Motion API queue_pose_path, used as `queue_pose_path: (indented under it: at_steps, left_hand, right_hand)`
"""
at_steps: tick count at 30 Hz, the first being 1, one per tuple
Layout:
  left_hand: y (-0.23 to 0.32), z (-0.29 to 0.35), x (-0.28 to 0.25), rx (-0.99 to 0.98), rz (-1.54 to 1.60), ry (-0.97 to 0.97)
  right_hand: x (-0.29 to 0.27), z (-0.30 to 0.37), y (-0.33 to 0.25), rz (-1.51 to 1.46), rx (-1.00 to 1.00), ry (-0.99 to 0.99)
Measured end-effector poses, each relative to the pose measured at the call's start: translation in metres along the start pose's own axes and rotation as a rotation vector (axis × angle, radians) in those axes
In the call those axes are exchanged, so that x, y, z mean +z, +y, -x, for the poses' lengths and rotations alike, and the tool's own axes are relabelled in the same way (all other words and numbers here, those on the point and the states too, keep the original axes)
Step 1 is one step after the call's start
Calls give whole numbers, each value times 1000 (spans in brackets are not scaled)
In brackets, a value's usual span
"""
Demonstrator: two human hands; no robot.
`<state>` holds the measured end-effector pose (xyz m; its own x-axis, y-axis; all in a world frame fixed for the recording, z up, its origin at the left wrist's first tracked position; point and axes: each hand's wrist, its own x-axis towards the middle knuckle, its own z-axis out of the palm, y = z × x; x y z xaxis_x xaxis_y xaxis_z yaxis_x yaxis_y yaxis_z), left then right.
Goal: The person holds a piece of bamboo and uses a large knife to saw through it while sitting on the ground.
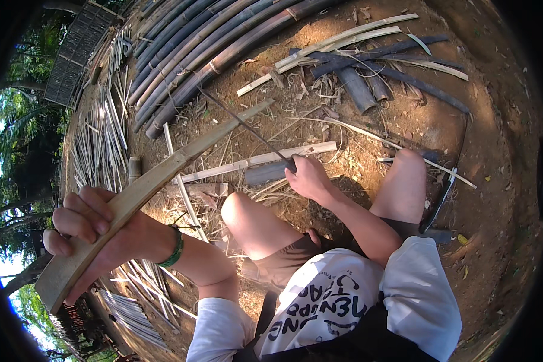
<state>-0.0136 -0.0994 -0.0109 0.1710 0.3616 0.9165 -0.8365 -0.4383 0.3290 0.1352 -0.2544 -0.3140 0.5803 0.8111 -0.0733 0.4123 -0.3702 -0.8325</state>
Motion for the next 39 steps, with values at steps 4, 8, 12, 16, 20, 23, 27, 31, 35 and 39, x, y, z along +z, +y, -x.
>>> queue_pose_path:
  at_steps: [4,8,12,16,20,23,27,31,35,39]
  left_hand:
    - [-2,-1,1,4,36,-41]
    - [-4,-6,-3,-12,31,-30]
    - [-4,-12,-31,0,-44,146]
    - [-2,-13,-28,14,-75,166]
    - [7,-9,-19,33,-142,177]
    - [-17,-17,5,31,-125,257]
    - [4,-7,-11,19,-118,129]
    - [-1,-10,-17,34,-188,184]
    - [-10,-23,-9,29,-225,195]
    - [-27,-26,-7,97,-321,290]
  right_hand:
    - [4,26,-12,-127,-102,28]
    - [38,-16,89,68,66,101]
    - [28,-25,81,148,103,47]
    - [7,10,10,84,8,16]
    - [42,3,47,-36,-102,85]
    - [61,-44,176,151,290,127]
    - [68,-31,131,114,99,161]
    - [64,-13,72,-60,-152,155]
    - [79,-47,104,14,111,218]
    - [61,-83,149,69,431,-16]
